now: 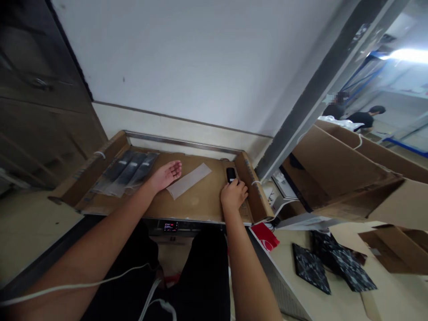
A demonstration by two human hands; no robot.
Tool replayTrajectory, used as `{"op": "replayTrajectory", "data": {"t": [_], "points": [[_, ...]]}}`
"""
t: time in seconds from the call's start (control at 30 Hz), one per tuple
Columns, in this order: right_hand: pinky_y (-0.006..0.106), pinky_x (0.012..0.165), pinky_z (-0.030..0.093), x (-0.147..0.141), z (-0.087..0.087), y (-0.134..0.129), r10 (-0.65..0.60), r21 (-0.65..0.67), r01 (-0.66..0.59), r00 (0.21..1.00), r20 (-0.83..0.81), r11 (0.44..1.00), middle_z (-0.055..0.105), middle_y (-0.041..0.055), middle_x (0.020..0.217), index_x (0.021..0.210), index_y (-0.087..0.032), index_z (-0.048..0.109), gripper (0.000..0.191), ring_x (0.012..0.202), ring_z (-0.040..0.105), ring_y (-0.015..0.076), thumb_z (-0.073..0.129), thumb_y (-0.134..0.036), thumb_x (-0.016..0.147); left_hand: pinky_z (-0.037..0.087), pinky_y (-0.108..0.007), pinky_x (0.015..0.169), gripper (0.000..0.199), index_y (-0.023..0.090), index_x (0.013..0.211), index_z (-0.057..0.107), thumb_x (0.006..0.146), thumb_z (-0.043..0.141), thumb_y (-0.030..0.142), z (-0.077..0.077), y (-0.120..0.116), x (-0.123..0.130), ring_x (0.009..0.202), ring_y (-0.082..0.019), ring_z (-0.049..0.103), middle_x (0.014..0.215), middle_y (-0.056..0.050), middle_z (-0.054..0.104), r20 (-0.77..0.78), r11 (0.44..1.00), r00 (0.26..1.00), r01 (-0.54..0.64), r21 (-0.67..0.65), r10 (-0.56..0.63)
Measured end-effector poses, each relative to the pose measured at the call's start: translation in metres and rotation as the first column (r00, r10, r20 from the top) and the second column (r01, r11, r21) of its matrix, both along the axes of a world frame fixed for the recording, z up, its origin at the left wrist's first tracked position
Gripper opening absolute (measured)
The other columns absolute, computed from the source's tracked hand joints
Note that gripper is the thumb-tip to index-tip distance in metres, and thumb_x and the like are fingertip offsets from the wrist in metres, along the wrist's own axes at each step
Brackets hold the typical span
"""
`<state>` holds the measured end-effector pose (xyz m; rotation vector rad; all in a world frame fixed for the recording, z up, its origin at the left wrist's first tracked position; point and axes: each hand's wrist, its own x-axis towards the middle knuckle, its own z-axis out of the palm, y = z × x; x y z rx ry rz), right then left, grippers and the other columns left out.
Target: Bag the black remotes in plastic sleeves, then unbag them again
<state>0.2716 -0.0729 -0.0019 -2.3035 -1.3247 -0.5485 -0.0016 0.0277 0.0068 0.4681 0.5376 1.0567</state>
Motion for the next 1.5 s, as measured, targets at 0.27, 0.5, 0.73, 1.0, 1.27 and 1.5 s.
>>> {"op": "replayTrajectory", "data": {"t": [0.27, 0.5, 0.73, 1.0, 1.27, 1.5], "points": [[0.047, 0.08, 0.039, -0.004, 0.0, -0.002, -0.035, 0.037, 0.035, 0.999, 0.005, 0.999, 0.058, 0.0242, 0.109, 0.11, -0.011, 0.063, 0.027, 0.102, 0.051, 0.0356, 0.05, -0.022, 0.089, 0.052, -0.028, 0.079, 0.012, 0.014, 0.091, 0.072, 0.09, 0.061, 0.017, -0.003, 0.0, 0.0, 0.082, -0.013, 0.066, 0.091, -0.008, 0.071, 0.009, 1.0, 0.999, -0.031, -0.006, 0.031], [0.047, 0.083, 0.036, -0.008, 0.003, -0.002, -0.02, 0.071, 0.02, 1.0, 0.008, 0.997, 0.056, 0.0233, 0.122, 0.113, -0.012, 0.063, 0.028, 0.108, 0.049, 0.0366, 0.047, -0.016, 0.091, 0.052, -0.027, 0.077, 0.011, 0.013, 0.091, 0.071, 0.089, 0.061, 0.016, -0.003, 0.002, 0.0, 0.082, -0.013, 0.066, 0.09, -0.007, 0.071, 0.006, 0.999, 0.999, -0.034, -0.009, 0.034], [0.033, 0.08, 0.038, -0.016, 0.004, 0.004, 0.465, -0.079, -0.459, 0.881, 0.082, 0.885, 0.065, 0.0129, 0.095, 0.093, -0.015, 0.065, 0.021, 0.091, 0.055, 0.0242, 0.045, -0.022, 0.095, 0.052, -0.028, 0.077, 0.01, 0.014, 0.089, 0.071, 0.089, 0.062, 0.016, 0.0, 0.002, 0.002, 0.081, -0.012, 0.065, 0.09, -0.007, 0.07, -0.018, 0.998, 0.998, -0.053, -0.02, 0.053], [0.035, 0.079, 0.039, -0.016, 0.0, 0.009, 0.258, -0.07, -0.254, 0.963, 0.07, 0.965, 0.065, 0.0173, 0.091, 0.089, -0.012, 0.065, 0.02, 0.088, 0.056, 0.0273, 0.051, -0.024, 0.089, 0.052, -0.028, 0.077, 0.009, 0.014, 0.089, 0.071, 0.087, 0.063, 0.016, -0.001, 0.001, 0.001, 0.081, -0.013, 0.065, 0.09, -0.007, 0.07, -0.025, 0.998, 0.998, -0.061, -0.019, 0.061], [0.035, 0.087, 0.04, -0.012, -0.002, 0.011, 0.416, -0.036, -0.416, 0.909, -0.012, 0.909, 0.065, 0.0161, 0.095, 0.094, -0.012, 0.063, 0.018, 0.095, 0.054, 0.0268, 0.047, -0.02, 0.09, 0.05, -0.029, 0.078, 0.007, 0.015, 0.088, 0.069, 0.084, 0.064, 0.017, 0.002, 0.0, 0.005, 0.078, -0.013, 0.064, 0.087, -0.006, 0.069, -0.052, 0.996, 0.995, -0.083, 0.023, 0.084], [0.034, 0.086, 0.04, -0.011, 0.0, 0.007, 0.524, 0.057, -0.522, 0.851, -0.029, 0.851, 0.063, 0.0119, 0.092, 0.093, -0.016, 0.061, 0.015, 0.093, 0.054, 0.0253, 0.046, -0.019, 0.09, 0.04, -0.04, 0.101, 0.012, 0.022, 0.095, 0.064, 0.084, 0.063, 0.027, 0.006, -0.026, -0.017, 0.118, -0.029, 0.053, 0.115, -0.012, 0.063, -0.601, 0.679, 0.34, -0.187, 0.71, 0.723]]}}
